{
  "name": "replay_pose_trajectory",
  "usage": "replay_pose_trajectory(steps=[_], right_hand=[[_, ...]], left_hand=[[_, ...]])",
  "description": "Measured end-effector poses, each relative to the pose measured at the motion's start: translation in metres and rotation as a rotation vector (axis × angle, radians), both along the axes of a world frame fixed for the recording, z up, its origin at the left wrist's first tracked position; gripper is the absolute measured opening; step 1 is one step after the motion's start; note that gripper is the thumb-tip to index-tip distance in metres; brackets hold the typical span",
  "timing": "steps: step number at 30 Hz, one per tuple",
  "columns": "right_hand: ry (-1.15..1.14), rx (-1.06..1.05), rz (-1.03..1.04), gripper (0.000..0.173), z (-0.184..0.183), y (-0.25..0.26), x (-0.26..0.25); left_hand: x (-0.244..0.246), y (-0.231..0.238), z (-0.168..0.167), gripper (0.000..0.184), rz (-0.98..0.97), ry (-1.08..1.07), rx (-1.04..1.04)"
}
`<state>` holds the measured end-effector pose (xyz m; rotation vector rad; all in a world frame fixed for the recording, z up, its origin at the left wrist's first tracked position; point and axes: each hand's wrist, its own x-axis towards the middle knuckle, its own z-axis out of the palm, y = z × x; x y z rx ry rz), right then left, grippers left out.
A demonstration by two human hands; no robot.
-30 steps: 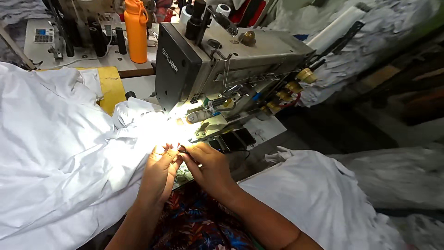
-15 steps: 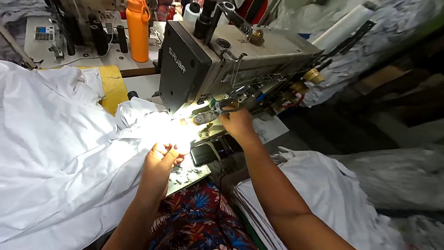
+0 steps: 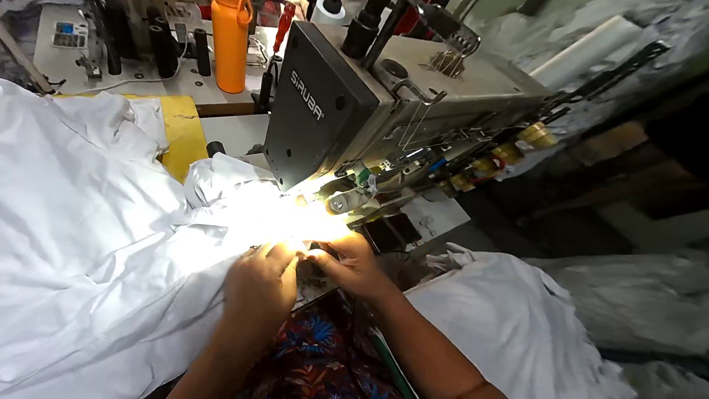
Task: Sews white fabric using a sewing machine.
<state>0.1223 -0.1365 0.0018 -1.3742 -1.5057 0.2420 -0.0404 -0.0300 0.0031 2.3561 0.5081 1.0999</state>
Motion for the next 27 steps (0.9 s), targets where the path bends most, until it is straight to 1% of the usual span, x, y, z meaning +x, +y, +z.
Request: replay_pose_trajectory(steps=[3, 6, 9, 11, 12, 15, 21, 24, 27], right_hand=[[-0.017, 0.022, -0.11, 0.011, -0.002, 0.014, 0.003], [-0.012, 0.069, -0.236, 0.002, -0.005, 0.024, 0.004], [-0.087, 0.119, -0.429, 0.001, -0.015, 0.035, 0.006], [-0.119, 0.134, -0.538, 0.007, -0.022, 0.043, 0.006], [-0.116, 0.131, -0.57, 0.009, -0.024, 0.046, 0.005], [-0.092, 0.158, -0.61, 0.006, -0.028, 0.054, 0.002], [0.048, 0.232, -0.602, 0.011, -0.029, 0.062, -0.005], [0.076, 0.274, -0.593, 0.012, -0.03, 0.065, -0.007], [0.09, 0.273, -0.605, 0.018, -0.032, 0.065, -0.009]], left_hand=[[0.003, 0.012, 0.002, 0.023, 0.057, 0.054, 0.034], [0.012, 0.024, 0.001, 0.01, 0.119, 0.07, 0.089], [0.019, 0.041, -0.009, 0.023, 0.124, 0.021, 0.11], [0.022, 0.051, -0.02, 0.034, 0.084, 0.019, 0.049], [0.024, 0.053, -0.025, 0.036, 0.083, 0.001, 0.029], [0.026, 0.053, -0.031, 0.032, 0.105, -0.018, 0.005], [0.027, 0.051, -0.033, 0.026, 0.132, -0.018, 0.012], [0.027, 0.05, -0.033, 0.024, 0.141, -0.025, 0.017], [0.028, 0.05, -0.034, 0.024, 0.148, -0.029, 0.021]])
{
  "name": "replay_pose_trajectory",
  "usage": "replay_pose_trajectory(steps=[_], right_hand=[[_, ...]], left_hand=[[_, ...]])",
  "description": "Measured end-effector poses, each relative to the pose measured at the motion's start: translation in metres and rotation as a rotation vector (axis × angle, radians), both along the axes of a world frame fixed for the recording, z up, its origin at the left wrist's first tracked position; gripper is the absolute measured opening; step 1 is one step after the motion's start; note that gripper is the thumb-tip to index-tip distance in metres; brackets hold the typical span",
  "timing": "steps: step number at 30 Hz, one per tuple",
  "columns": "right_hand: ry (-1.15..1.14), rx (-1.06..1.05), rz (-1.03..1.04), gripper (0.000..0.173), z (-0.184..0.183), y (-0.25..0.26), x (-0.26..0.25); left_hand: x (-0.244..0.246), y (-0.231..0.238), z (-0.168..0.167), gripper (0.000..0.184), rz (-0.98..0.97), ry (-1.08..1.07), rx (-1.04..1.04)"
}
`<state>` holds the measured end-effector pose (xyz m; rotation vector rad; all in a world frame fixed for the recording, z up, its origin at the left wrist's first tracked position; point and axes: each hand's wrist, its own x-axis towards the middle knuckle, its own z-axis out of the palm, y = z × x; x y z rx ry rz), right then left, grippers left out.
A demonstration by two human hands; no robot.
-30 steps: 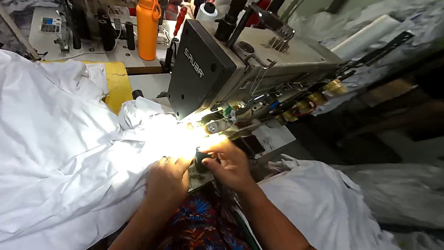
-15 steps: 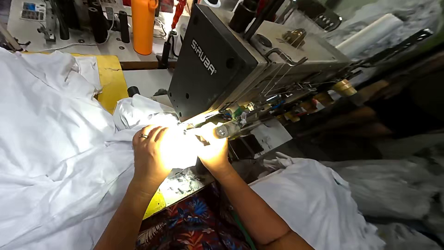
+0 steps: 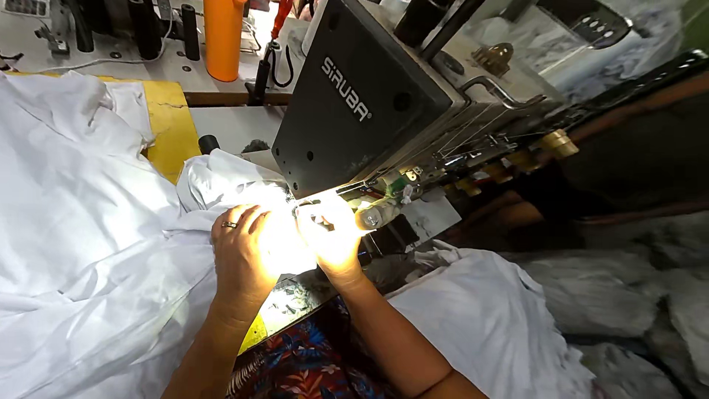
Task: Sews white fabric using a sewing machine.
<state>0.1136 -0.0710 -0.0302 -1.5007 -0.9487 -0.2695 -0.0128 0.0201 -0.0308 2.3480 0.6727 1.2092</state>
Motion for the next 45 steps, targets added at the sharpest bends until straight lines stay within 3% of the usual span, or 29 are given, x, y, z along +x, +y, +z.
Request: replay_pose_trajectory(steps=[13, 31, 35, 42, 45], right_hand=[[0.061, -0.104, -0.01, 0.016, 0.009, 0.002, -0.004], [0.1, -0.008, -0.016, 0.016, 0.004, 0.008, -0.009], [0.068, -0.019, -0.028, 0.016, 0.004, 0.008, -0.008], [0.151, 0.025, 0.013, 0.025, 0.004, 0.008, -0.009], [0.095, -0.124, -0.054, 0.027, 0.008, 0.0, -0.01]], left_hand=[[0.0, 0.0, -0.002, 0.024, 0.006, -0.005, 0.002], [0.0, -0.001, -0.002, 0.025, 0.01, -0.022, -0.003], [0.0, 0.001, 0.014, 0.03, -0.028, 0.079, -0.051], [0.017, 0.0, 0.042, 0.016, 0.003, 0.231, -0.135], [0.017, 0.0, 0.045, 0.015, -0.011, 0.262, -0.151]])
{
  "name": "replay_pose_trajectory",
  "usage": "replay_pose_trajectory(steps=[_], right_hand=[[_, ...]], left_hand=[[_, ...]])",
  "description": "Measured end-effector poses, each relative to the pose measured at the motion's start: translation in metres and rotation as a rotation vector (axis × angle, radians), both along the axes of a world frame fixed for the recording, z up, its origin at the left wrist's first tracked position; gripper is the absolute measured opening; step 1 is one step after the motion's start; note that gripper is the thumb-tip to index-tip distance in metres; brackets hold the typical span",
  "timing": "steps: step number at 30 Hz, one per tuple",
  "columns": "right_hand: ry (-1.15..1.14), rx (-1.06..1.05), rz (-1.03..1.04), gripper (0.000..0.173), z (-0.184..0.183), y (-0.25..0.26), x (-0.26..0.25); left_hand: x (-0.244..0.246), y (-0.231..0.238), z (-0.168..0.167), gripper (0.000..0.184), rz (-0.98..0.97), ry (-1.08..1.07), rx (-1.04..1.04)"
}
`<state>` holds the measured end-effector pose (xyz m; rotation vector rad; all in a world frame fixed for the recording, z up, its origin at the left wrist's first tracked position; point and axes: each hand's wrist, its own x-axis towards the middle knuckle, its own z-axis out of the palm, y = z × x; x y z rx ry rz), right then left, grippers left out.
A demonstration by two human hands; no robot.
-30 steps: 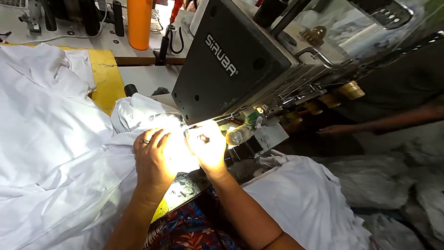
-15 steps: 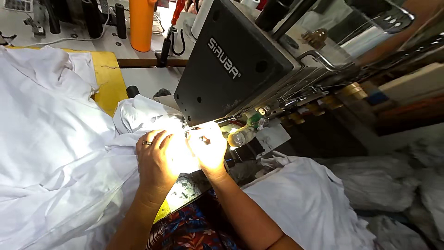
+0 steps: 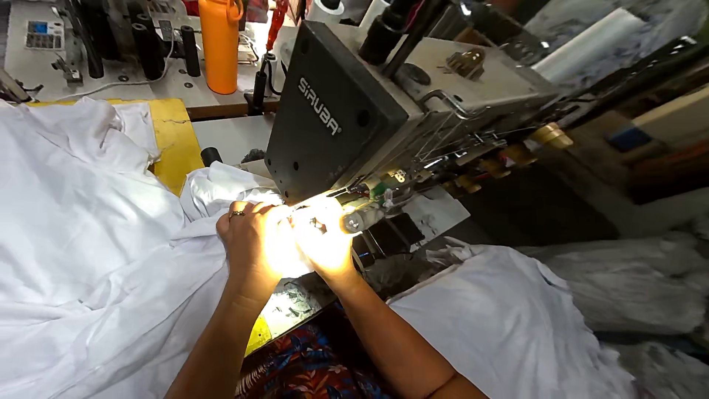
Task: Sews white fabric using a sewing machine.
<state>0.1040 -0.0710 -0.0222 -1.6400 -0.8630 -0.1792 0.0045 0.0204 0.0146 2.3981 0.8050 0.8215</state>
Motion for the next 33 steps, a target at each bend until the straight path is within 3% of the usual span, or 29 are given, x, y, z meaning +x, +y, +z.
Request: replay_pose_trajectory(steps=[6, 10, 13, 19, 21, 23, 28, 31, 33], right_hand=[[-0.204, -0.14, -0.034, 0.014, 0.007, -0.057, 0.006], [-0.367, -0.235, -0.101, 0.017, 0.04, -0.084, 0.047], [-0.33, -0.441, -0.137, 0.021, 0.064, -0.081, 0.085], [-0.259, -0.882, 0.078, 0.039, 0.061, -0.066, 0.121], [-0.326, -0.878, 0.055, 0.036, 0.052, -0.061, 0.123], [-0.418, -0.819, -0.006, 0.027, 0.046, -0.057, 0.125], [-0.529, -0.688, -0.073, 0.016, 0.038, -0.064, 0.128], [-0.484, -0.343, 0.008, 0.018, 0.035, -0.106, 0.122], [-0.333, -0.216, 0.077, 0.027, 0.021, -0.143, 0.108]], left_hand=[[0.003, -0.001, 0.006, 0.008, 0.03, 0.012, -0.022], [0.013, -0.003, 0.004, 0.01, 0.154, 0.062, -0.025], [0.014, 0.005, -0.001, 0.014, 0.154, 0.092, -0.016], [-0.003, 0.025, 0.021, 0.012, -0.06, -0.362, -0.386], [-0.002, 0.028, 0.019, 0.007, -0.152, -0.489, -0.531], [0.003, 0.037, 0.014, 0.011, -0.193, -0.486, -0.524], [0.015, 0.078, 0.027, 0.024, 0.178, 0.043, -0.136], [0.006, 0.106, 0.022, 0.029, 0.409, 0.038, -0.073], [-0.007, 0.095, 0.027, 0.04, 0.447, 0.054, -0.104]])
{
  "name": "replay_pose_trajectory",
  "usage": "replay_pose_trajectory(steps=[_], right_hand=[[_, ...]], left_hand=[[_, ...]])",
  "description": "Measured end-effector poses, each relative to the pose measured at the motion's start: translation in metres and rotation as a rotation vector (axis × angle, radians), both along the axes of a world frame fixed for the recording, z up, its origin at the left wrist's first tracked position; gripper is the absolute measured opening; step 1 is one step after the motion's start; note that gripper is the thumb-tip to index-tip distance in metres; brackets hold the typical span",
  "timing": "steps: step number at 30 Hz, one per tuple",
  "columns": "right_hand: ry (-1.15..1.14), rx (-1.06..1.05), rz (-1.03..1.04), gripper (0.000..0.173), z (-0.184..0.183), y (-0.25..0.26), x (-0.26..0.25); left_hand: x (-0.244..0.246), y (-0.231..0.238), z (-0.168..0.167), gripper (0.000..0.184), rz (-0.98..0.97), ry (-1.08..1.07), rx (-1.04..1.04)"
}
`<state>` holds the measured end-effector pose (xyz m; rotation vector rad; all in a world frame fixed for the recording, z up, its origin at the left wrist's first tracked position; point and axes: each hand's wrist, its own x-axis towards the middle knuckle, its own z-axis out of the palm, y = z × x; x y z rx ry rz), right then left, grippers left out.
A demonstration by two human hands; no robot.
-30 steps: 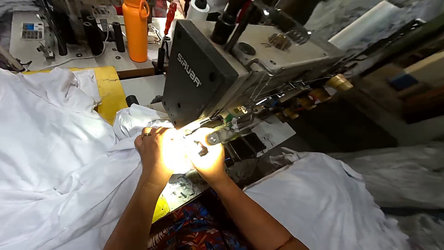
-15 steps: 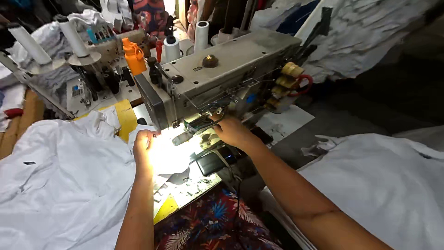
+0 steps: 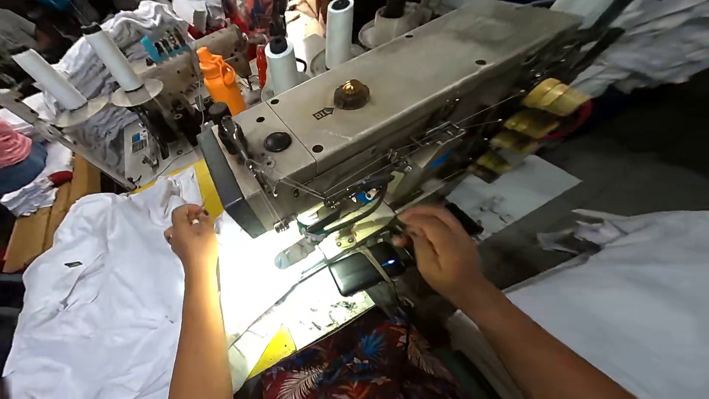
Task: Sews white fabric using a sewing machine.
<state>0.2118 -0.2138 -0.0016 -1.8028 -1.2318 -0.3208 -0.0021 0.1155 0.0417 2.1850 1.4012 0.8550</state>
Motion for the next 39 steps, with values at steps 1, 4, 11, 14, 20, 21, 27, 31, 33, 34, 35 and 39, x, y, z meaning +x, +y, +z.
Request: replay_pose_trajectory(steps=[1, 4, 11, 14, 20, 21, 27, 31, 33, 34, 35, 39], right_hand=[[0.122, 0.019, 0.034, 0.031, -0.009, -0.017, -0.009], [0.497, 0.01, 0.155, 0.035, -0.042, -0.048, -0.034], [0.46, -0.208, 0.304, 0.035, -0.041, -0.04, -0.074], [0.485, -0.472, 0.33, 0.061, -0.017, -0.035, -0.078], [0.001, -0.163, 0.235, 0.026, 0.004, 0.057, -0.105], [-0.094, -0.18, 0.192, 0.024, 0.003, 0.084, -0.112], [0.053, -0.062, 0.225, 0.02, 0.003, 0.118, -0.117], [0.677, -0.246, 0.32, 0.041, -0.024, 0.054, -0.106], [0.731, -0.268, 0.26, 0.047, -0.04, 0.038, -0.116], [0.724, -0.278, 0.222, 0.046, -0.044, 0.035, -0.122], [0.701, -0.277, 0.188, 0.042, -0.046, 0.034, -0.126], [0.463, -0.313, 0.114, 0.031, -0.05, 0.047, -0.138]], left_hand=[[-0.006, -0.018, 0.004, 0.05, -0.048, 0.056, -0.019], [-0.015, -0.08, -0.007, 0.051, -0.271, 0.162, 0.13], [0.021, -0.015, 0.004, 0.051, -0.016, 0.377, 0.013], [-0.015, -0.006, 0.027, 0.036, -0.001, 0.357, 0.067], [-0.107, -0.109, 0.043, 0.026, -0.24, 0.215, 0.223], [-0.112, -0.123, 0.043, 0.024, -0.265, 0.196, 0.256], [-0.116, -0.173, 0.016, 0.022, -0.311, 0.008, 0.266], [-0.113, -0.168, -0.037, 0.044, -0.57, 0.067, -0.032], [-0.112, -0.153, -0.029, 0.035, -0.504, 0.08, 0.1], [-0.111, -0.144, -0.021, 0.033, -0.454, 0.073, 0.177], [-0.11, -0.134, -0.014, 0.032, -0.425, 0.057, 0.225], [-0.099, -0.117, -0.019, 0.044, -0.55, 0.155, 0.152]])
